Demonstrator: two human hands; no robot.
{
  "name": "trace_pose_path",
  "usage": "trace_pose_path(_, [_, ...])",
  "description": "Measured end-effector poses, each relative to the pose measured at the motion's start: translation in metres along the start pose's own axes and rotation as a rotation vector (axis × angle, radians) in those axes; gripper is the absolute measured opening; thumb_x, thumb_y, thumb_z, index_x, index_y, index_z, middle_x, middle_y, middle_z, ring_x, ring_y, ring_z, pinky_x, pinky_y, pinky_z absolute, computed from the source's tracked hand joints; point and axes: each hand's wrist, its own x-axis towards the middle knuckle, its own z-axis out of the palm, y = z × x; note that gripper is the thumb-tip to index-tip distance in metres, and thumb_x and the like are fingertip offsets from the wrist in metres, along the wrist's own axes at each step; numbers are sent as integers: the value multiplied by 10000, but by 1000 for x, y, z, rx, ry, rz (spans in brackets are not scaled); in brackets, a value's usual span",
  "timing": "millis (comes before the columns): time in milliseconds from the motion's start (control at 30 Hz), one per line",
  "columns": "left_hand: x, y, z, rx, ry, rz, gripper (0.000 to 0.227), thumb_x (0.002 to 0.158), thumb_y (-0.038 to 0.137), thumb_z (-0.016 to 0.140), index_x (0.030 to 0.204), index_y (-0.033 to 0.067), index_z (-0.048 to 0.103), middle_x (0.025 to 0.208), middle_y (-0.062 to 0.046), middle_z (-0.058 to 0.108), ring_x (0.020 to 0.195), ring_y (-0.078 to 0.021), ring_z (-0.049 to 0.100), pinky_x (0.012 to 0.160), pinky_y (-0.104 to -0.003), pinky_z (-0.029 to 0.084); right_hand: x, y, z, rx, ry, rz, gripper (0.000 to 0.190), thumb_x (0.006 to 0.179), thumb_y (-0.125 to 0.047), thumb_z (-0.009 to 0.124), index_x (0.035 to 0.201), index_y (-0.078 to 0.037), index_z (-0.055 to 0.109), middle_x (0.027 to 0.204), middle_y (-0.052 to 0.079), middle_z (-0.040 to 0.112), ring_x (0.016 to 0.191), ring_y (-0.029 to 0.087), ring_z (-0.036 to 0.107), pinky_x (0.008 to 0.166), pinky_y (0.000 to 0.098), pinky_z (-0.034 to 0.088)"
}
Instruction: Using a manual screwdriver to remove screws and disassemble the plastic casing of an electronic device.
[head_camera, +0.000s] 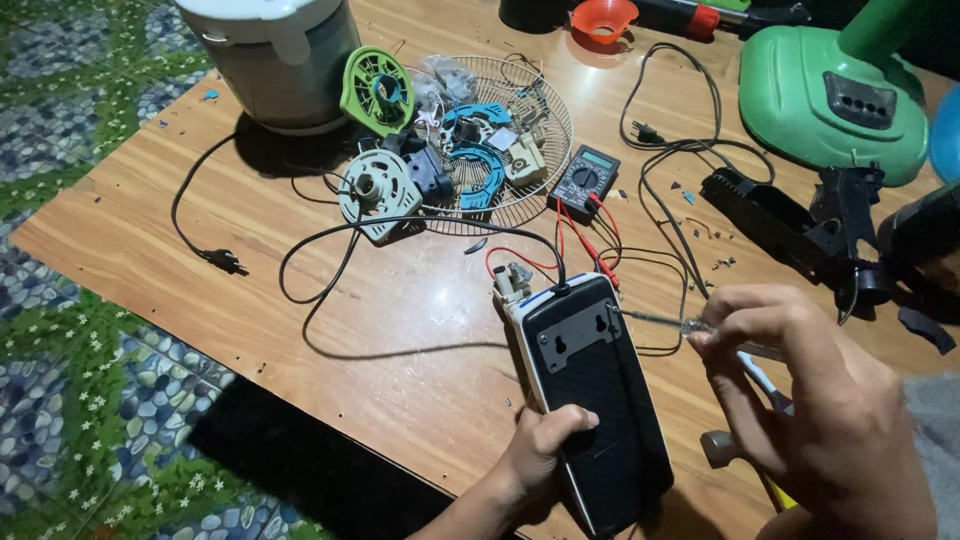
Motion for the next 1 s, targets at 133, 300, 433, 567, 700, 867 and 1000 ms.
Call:
trace_pose_path(133, [-5,5,4,-18,19,10,57,832,87,590,862,39,590,789,-92,566,746,-184,506,723,-320,423,0,-7,4,-115,45,81,483,821,-64,831,1197,99,574,979,179,740,822,235,761,652,356,594])
trace_pose_path(300, [5,-5,-6,31,-18,45,65,853,106,603,848,43,617,775,-88,577,737,-185,522,728,-334,429,-1,2,4,-109,50,36,309,834,-10,799,1046,75,591,945,162,745,761,223,750,635,344,586])
trace_pose_path(433, [2,-2,-3,29,5,18,83,845,119,616,809,43,615,739,-85,561,711,-187,511,706,-328,426,-2,1,-1,-4,-26,39,318,681,62,785,933,-15,607,1052,85,763,793,168,747,656,324,583])
trace_pose_path(567, [5,-5,-6,16,-22,34,94,834,111,600,882,37,634,820,-101,604,791,-199,544,778,-353,446,-2,-1,3,-29,10,-5,300,739,42,780,983,7,609,1044,96,762,823,181,749,698,333,570])
trace_pose_path(700, [4,-4,-7,36,-42,67,67,852,114,607,838,49,603,759,-79,585,708,-174,529,703,-311,449,-2,1,10,-172,81,105,398,940,-66,786,1183,137,545,956,212,702,780,256,734,660,366,590])
trace_pose_path(867, [1,0,-2,-9,6,5,44,838,89,605,834,46,596,770,-92,575,731,-185,526,713,-323,443,-4,-2,6,-84,100,46,415,866,9,811,1148,128,530,1067,214,697,803,241,726,748,350,610])
trace_pose_path(1000, [4,-3,-5,32,-16,44,80,821,108,603,862,41,588,786,-103,572,746,-199,527,714,-335,446,-3,-3,2,17,49,31,328,797,43,792,986,68,526,1051,170,714,807,195,724,711,314,608])
